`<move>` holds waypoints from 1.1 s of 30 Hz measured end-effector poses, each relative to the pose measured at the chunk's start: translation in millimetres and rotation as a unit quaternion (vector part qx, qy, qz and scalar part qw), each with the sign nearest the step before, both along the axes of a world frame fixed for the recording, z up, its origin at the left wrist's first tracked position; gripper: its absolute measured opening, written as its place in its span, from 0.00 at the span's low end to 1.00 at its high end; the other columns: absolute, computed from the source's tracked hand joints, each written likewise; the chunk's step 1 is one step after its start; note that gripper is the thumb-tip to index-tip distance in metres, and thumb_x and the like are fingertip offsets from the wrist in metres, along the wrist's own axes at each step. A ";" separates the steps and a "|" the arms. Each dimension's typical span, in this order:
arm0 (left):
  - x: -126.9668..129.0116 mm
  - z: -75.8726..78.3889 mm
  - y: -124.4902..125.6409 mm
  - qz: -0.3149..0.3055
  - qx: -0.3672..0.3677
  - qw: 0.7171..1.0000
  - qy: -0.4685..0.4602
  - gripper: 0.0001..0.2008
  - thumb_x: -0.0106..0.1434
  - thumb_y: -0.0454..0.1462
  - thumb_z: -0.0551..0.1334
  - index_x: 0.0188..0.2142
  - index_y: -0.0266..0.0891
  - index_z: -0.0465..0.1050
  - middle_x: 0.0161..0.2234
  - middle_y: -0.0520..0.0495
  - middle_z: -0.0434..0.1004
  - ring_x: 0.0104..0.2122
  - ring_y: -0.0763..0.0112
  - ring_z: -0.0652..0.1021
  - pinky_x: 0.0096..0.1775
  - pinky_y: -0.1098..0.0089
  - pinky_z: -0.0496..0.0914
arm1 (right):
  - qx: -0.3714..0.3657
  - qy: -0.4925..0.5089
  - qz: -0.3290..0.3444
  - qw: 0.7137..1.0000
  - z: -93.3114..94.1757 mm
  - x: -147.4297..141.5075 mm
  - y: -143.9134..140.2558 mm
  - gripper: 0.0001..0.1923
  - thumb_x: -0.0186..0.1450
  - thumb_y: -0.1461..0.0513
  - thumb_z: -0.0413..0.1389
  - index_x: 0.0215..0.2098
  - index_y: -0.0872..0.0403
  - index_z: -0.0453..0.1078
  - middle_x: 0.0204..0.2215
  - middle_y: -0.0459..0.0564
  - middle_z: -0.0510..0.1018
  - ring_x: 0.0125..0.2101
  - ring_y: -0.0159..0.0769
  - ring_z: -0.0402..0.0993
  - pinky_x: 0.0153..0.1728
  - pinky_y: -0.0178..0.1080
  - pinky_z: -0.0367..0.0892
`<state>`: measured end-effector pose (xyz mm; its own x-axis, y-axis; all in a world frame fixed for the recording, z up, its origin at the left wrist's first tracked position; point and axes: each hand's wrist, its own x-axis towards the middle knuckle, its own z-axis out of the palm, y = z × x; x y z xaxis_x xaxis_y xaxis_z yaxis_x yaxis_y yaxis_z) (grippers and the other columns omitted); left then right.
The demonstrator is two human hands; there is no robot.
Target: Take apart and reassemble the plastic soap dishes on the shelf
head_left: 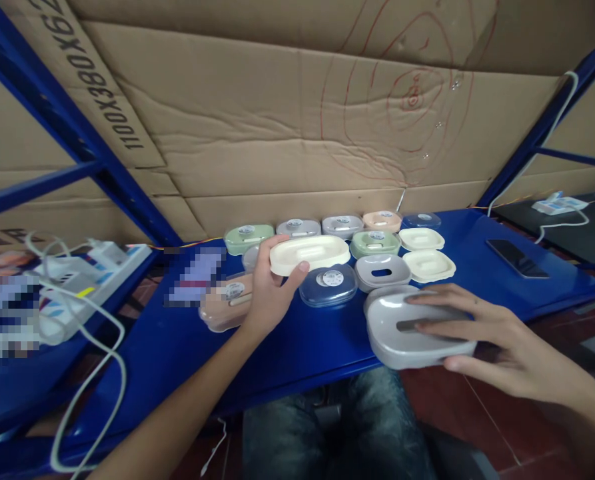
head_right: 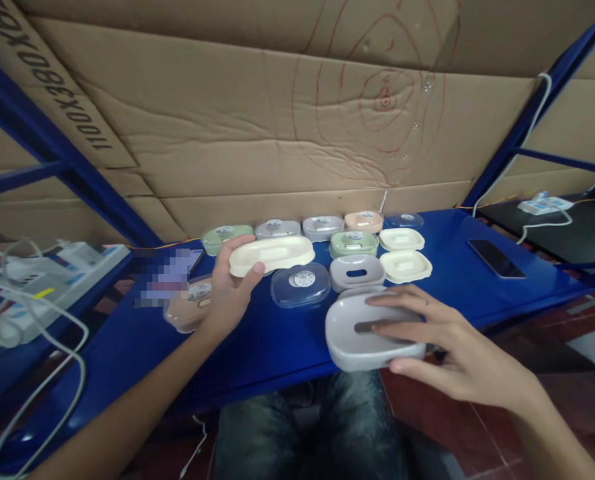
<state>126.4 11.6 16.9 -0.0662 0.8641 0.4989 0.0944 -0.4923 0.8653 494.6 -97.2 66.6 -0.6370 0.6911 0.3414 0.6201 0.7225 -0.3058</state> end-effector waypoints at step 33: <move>14.3 -29.6 5.0 -0.129 0.004 0.978 0.163 0.34 0.64 0.47 0.75 0.65 0.43 0.67 0.65 0.36 0.75 0.62 0.48 0.78 0.63 0.49 0.73 | -0.033 0.042 0.016 0.998 -26.5 10.2 -26.8 0.26 0.72 0.52 0.67 0.68 0.38 0.77 0.67 0.52 0.80 0.67 0.56 0.77 0.71 0.61 0.69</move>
